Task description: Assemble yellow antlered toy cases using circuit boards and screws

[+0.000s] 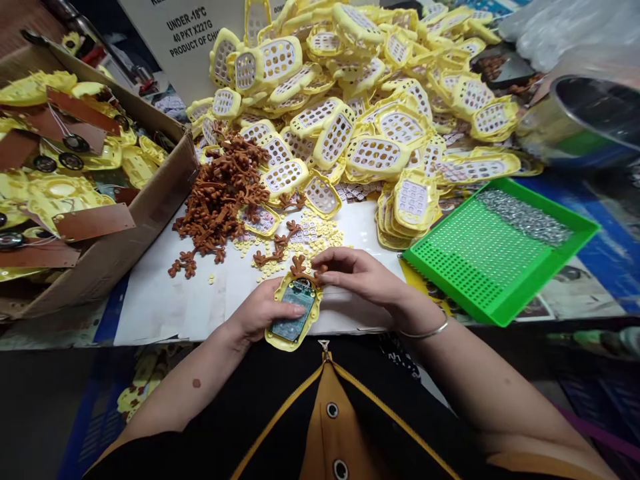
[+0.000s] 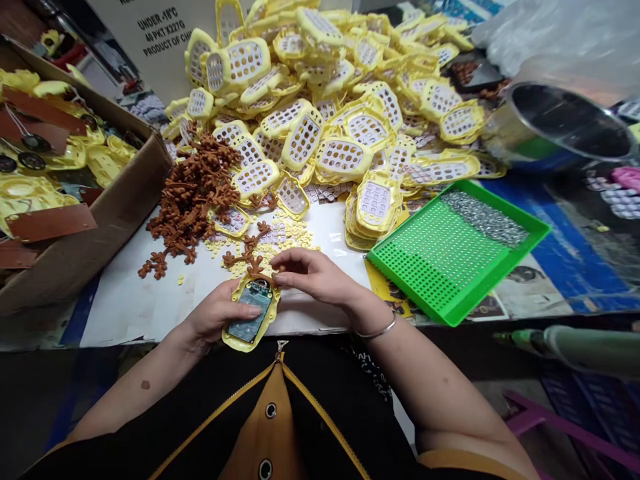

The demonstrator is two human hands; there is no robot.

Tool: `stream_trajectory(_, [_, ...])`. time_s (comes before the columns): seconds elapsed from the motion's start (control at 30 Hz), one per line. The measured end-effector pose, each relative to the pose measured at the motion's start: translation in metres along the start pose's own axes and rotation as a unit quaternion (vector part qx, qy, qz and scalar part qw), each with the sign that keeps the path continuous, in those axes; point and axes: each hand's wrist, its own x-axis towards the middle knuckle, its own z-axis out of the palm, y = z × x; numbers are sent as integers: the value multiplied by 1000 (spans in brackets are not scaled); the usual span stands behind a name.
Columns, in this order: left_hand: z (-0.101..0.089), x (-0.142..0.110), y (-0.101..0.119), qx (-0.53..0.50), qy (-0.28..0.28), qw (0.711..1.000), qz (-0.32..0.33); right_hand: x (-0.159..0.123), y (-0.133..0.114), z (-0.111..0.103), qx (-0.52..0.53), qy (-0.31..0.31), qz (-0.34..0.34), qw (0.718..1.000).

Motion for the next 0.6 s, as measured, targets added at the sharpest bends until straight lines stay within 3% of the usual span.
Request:
stream_trajectory(0.1, [2,0,0,39,-8,999,6,5,-8,3,49,0,-5,999])
stream_trajectory(0.27, [4,-1,0,81,-24,996,15,8,-15,14,-4,-2,20,1000])
stream_trajectory(0.37, [5,0,-1,109,-9,993,31,4,-14,19,-152,66,-55,985])
stream_trajectory(0.47, [6,0,0,148,0,988,49,-3,-13,21,-296,99,-167,935])
stream_trajectory(0.53, [7,0,1,170,-4,984,55,-4,-12,21,-308,85,-197,927])
stream_trajectory(0.6, [8,0,1,164,-14,985,50,-3,-12,21,-272,81,-168,944])
